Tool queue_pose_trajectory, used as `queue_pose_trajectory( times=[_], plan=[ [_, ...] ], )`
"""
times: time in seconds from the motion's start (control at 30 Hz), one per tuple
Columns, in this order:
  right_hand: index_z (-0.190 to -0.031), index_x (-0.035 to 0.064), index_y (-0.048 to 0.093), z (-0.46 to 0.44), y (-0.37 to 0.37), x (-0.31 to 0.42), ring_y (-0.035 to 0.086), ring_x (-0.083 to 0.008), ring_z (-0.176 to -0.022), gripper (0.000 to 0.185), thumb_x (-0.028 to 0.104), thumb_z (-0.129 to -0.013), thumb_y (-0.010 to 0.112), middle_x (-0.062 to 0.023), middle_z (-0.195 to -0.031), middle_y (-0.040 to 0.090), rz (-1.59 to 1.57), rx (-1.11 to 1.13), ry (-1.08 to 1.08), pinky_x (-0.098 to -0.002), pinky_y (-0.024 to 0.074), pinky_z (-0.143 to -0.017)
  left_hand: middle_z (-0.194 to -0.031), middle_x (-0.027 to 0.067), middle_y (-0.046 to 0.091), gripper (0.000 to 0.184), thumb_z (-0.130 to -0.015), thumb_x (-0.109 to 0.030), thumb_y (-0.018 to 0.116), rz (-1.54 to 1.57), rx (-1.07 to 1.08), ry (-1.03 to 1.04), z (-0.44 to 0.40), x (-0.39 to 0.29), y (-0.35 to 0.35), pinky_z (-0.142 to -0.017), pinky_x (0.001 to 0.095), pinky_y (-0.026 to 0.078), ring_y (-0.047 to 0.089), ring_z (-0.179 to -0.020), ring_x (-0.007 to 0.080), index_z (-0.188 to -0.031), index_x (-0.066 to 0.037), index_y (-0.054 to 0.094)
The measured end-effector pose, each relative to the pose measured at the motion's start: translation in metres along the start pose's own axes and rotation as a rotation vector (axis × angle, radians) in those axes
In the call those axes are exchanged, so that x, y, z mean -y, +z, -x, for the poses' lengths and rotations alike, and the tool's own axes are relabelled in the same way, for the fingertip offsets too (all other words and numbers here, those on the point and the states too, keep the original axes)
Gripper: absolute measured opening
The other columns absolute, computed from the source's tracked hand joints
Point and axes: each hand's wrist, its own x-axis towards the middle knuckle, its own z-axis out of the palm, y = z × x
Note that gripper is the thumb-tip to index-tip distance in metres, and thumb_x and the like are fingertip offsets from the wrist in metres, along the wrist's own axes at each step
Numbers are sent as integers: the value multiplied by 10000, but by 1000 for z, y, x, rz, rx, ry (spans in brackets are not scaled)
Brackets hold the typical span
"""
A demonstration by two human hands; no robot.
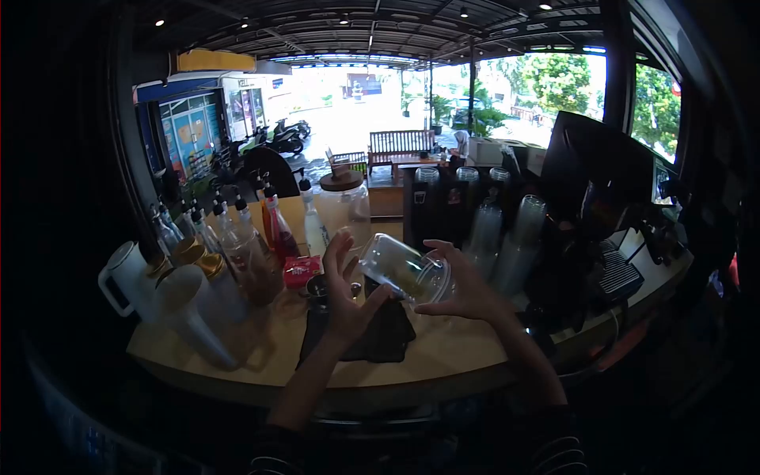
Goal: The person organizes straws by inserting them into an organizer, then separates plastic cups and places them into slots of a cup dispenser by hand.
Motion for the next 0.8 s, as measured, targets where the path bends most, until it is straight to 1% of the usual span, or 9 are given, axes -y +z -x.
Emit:
queue_pose_trajectory(
  times=[0.1, 0.17, 0.23, 0.27, 0.3, 0.4, 0.57, 0.63, 0.8],
  plan=[
    [-1304, 107, 318, -6, 17, 19, 496, -307, -1069, 981, 405, -525, 836, -144, -1143, 498, -61, 53, -20, -412, 414, -905, -1237, 136, 443, 740, -720, -180, 731, 143, 239, -49, -13, 8, -28, -960, 331, 380, 426, -1176, 209, -1322, -40, 323],
    [-1297, 106, 333, -9, 25, 21, 495, -291, -1085, 937, 391, -555, 829, -126, -1164, 500, -87, 48, -44, -399, 422, -897, -1228, 132, 455, 763, -716, -167, 738, 259, 372, -283, -12, 20, -47, -955, 326, 395, 446, -1158, 200, -1334, -41, 309],
    [-1278, 96, 371, -13, 34, 15, 488, -264, -1105, 848, 356, -604, 814, -111, -1186, 489, -147, -102, -22, -377, 423, -904, -1168, 115, 488, 693, -728, -141, 734, 290, 293, -395, -2, 18, -57, -910, 304, 435, 484, -1111, 178, -1294, -40, 346],
    [-1219, 67, 472, -15, 39, 13, 539, -221, -1053, 602, 289, -727, 739, -110, -1134, 548, -165, -167, -139, -337, 449, -871, -1136, 101, 498, 641, -738, -132, 727, 258, 214, -400, 2, 19, -60, -892, 296, 448, 498, -1087, 169, -1262, -40, 368],
    [-1219, 67, 472, -15, 47, 12, 539, -221, -1053, 602, 289, -727, 739, -110, -1134, 548, -174, -160, -152, -337, 449, -871, -1104, 88, 509, 590, -748, -123, 720, 227, 134, -404, 6, 21, -61, -873, 289, 461, 513, -1063, 160, -1230, -40, 390],
    [-1123, 3, 582, -14, 65, 23, 623, -148, -890, 273, 147, -896, 530, -115, -950, 661, -637, 54, 98, -271, 490, -790, -1070, 74, 514, 536, -759, -142, 719, 241, 20, -452, 16, 29, -61, -858, 290, 468, 537, -998, 155, -1184, -44, 408],
    [-1108, -40, 575, -16, 74, 21, 615, -150, -929, 267, 121, -905, 513, -121, -969, 655, -648, 67, 100, -265, 482, -817, -1048, 62, 519, 515, -784, -160, 698, 181, -29, -419, 24, 45, -60, -812, 271, 481, 554, -947, 155, -1190, -46, 401],
    [-1092, -49, 581, -13, 80, 24, 612, -153, -941, 259, 116, -906, 511, -119, -969, 655, -705, 47, 103, -263, 479, -822, -1037, 54, 518, 477, -805, -177, 676, 366, -158, -578, 23, 36, -50, -788, 269, 480, 551, -941, 149, -1182, -47, 414],
    [-1080, -51, 563, 0, 98, 13, 603, -155, -947, 237, 92, -894, 535, -110, -1000, 637, -928, -10, 80, -270, 473, -839, -1024, 61, 530, 455, -808, -192, 673, 577, -136, -543, 23, 39, -15, -759, 256, 478, 556, -921, 131, -1164, -35, 437]
  ],
)
